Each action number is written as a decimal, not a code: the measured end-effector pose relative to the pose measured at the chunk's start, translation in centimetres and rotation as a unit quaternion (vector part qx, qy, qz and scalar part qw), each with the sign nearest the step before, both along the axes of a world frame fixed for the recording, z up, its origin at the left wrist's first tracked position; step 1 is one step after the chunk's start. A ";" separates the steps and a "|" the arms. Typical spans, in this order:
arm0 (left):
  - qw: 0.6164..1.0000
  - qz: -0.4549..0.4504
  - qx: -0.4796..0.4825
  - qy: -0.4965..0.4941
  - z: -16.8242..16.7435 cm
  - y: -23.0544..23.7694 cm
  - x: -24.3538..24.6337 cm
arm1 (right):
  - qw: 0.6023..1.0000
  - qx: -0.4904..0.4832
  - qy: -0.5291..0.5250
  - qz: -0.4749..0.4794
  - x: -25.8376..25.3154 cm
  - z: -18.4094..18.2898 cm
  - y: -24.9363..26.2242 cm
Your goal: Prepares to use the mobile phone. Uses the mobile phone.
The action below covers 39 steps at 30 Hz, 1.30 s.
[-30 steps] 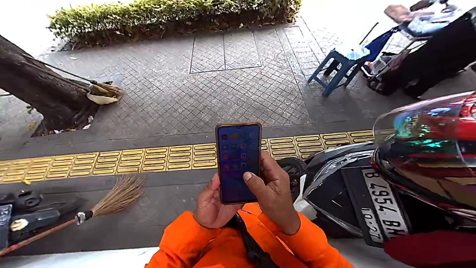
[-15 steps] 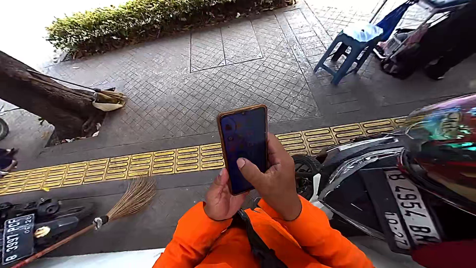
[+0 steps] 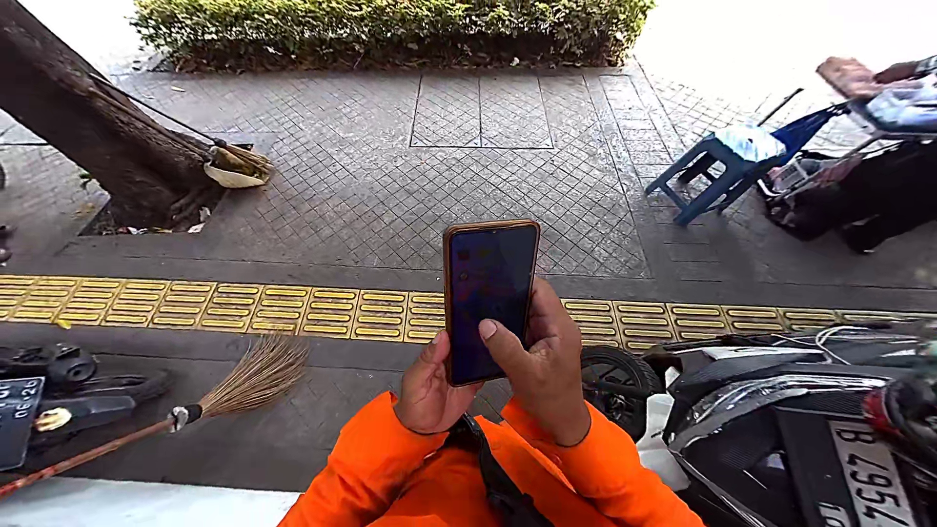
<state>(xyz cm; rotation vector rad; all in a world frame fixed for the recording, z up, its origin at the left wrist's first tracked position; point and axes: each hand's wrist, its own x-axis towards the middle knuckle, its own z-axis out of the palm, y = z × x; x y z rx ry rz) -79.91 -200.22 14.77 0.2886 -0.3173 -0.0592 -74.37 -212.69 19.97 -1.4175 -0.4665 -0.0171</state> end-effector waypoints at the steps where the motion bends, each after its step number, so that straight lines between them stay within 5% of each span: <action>1: 1.000 0.001 -0.002 0.001 0.1 1.0 -0.3 | 1.000 0.002 0.000 0.009 -0.2 0.1 0.8; 10: 0.999 0.041 -0.012 -0.003 0.9 5.3 -0.9 | 0.995 0.021 -0.026 0.096 0.5 0.5 5.1; 39: 0.996 0.079 -0.010 0.038 2.0 1.5 2.7 | 0.982 0.057 -0.032 0.180 6.4 0.1 1.4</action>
